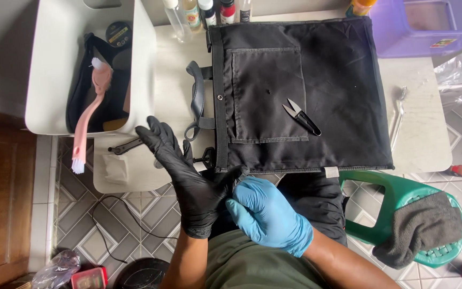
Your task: Trimming loose threads and inspecting a black tote bag using small scissors at a repair bench.
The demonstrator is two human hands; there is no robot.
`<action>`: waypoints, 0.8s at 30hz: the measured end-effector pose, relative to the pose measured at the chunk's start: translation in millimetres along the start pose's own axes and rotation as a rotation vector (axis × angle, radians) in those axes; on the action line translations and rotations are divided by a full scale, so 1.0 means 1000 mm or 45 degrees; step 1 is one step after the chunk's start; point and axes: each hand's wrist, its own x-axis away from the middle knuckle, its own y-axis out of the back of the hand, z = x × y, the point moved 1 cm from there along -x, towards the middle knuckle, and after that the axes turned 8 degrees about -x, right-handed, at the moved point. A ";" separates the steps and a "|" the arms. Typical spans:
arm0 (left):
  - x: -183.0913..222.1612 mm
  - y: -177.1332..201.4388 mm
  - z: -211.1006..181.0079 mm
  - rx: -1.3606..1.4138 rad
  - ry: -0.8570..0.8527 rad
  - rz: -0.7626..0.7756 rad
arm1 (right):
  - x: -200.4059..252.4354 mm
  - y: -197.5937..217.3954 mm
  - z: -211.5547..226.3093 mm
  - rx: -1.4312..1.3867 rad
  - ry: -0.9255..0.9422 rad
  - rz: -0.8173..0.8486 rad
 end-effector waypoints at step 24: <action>0.003 0.003 0.014 0.500 -0.108 0.515 | 0.001 0.014 0.004 -0.098 -0.172 -0.466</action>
